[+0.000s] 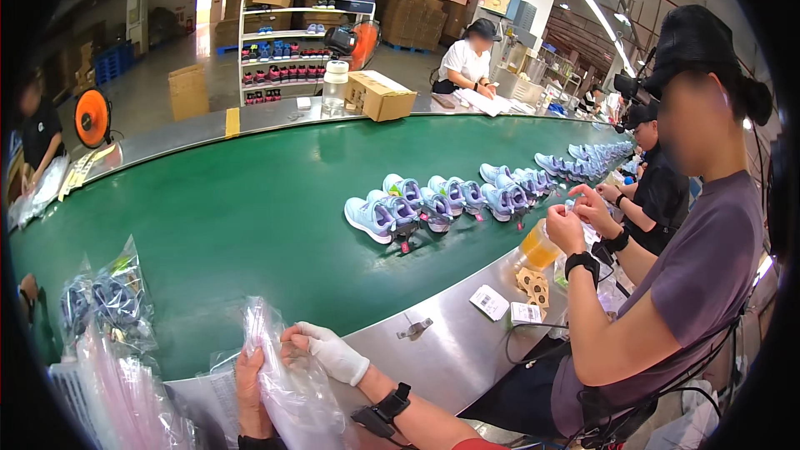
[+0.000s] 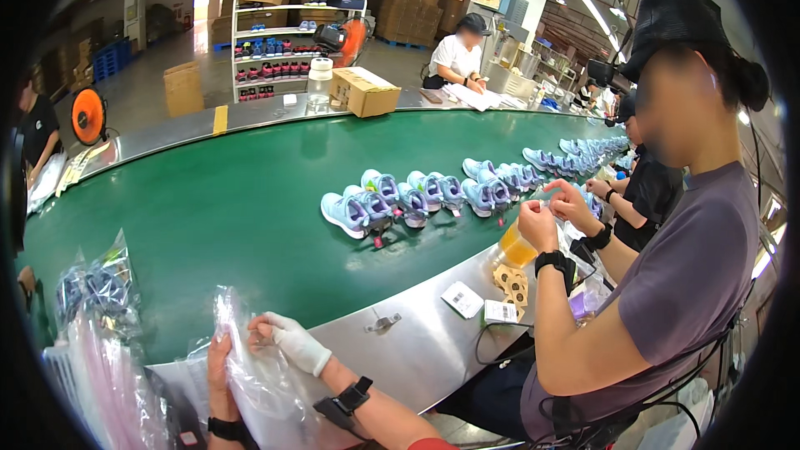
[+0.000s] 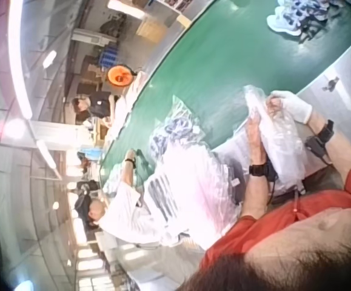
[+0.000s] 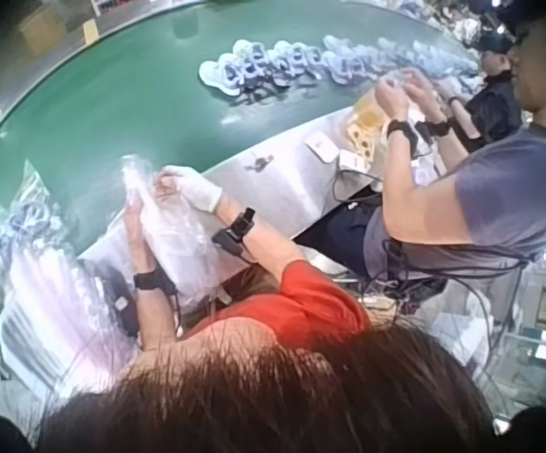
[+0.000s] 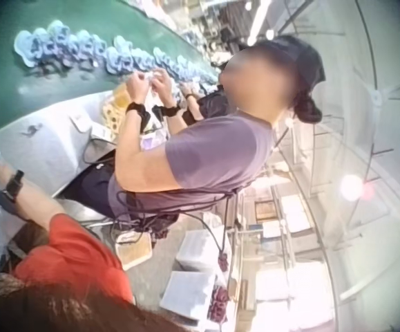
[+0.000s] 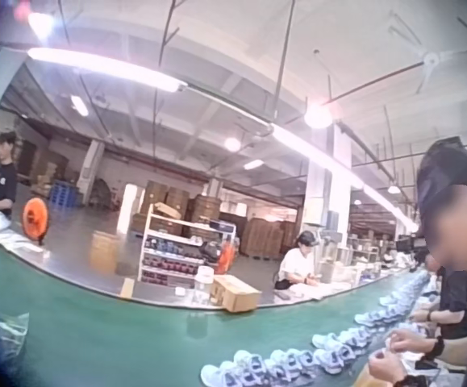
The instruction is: The person places pairs of light blue and purple sneakers into clear plastic bags on a green conveyor belt. They handle the shoes and bags by hand, opening the bags and inserting the footwear one pair at a time. The person works continuously along the line, moving the packaged shoes down the belt.
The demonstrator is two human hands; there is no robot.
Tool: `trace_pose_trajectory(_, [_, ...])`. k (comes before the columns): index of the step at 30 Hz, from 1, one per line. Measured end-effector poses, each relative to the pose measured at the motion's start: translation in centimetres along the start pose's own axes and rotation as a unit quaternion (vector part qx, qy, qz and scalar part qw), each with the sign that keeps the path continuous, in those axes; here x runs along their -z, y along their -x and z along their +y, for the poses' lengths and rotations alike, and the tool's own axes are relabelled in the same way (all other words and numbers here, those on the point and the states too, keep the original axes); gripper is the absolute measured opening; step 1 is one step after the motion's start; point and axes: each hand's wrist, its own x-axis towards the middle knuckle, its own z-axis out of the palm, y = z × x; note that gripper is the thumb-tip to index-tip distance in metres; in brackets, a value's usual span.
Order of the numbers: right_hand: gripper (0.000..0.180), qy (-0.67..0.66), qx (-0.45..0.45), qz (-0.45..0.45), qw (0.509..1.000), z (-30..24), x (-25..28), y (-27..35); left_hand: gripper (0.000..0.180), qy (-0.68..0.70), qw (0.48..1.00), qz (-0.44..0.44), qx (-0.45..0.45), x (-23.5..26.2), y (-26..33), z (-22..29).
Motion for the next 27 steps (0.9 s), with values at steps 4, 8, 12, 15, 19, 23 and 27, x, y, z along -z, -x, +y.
trace_pose_trajectory(4, [0.031,-0.010,0.000,-0.014,1.000,-0.1,0.5,0.1,0.034,0.010,1.000,0.009,0.006,-0.2,0.1,-0.3])
trace_pose_trajectory(8, [0.031,-0.013,-0.007,-0.011,1.000,-0.3,0.8,0.3,0.028,-0.034,0.999,0.011,-0.003,-0.8,0.1,-0.2])
trace_pose_trajectory(12, [0.032,-0.009,-0.007,-0.001,1.000,-0.2,1.3,0.4,0.031,-0.018,1.000,0.002,0.000,-0.4,-0.3,-0.8])
trace_pose_trajectory(15, [0.032,-0.011,-0.003,-0.007,1.000,-0.3,1.5,0.3,0.034,-0.018,1.000,0.005,-0.006,0.0,-0.5,-1.3])
trace_pose_trajectory(19, [0.032,-0.007,0.010,-0.011,1.000,-0.4,1.9,0.4,0.035,-0.042,0.999,0.000,-0.018,0.5,-0.8,-1.9])
trace_pose_trajectory(23, [0.032,-0.010,0.007,-0.004,1.000,-0.9,1.8,0.9,0.036,-0.027,1.000,-0.004,-0.015,0.1,-0.9,-2.1])
trace_pose_trajectory(27, [0.034,0.011,0.014,0.019,1.000,-1.4,2.1,1.3,0.034,-0.053,0.998,0.007,-0.025,0.2,-0.9,-2.0])
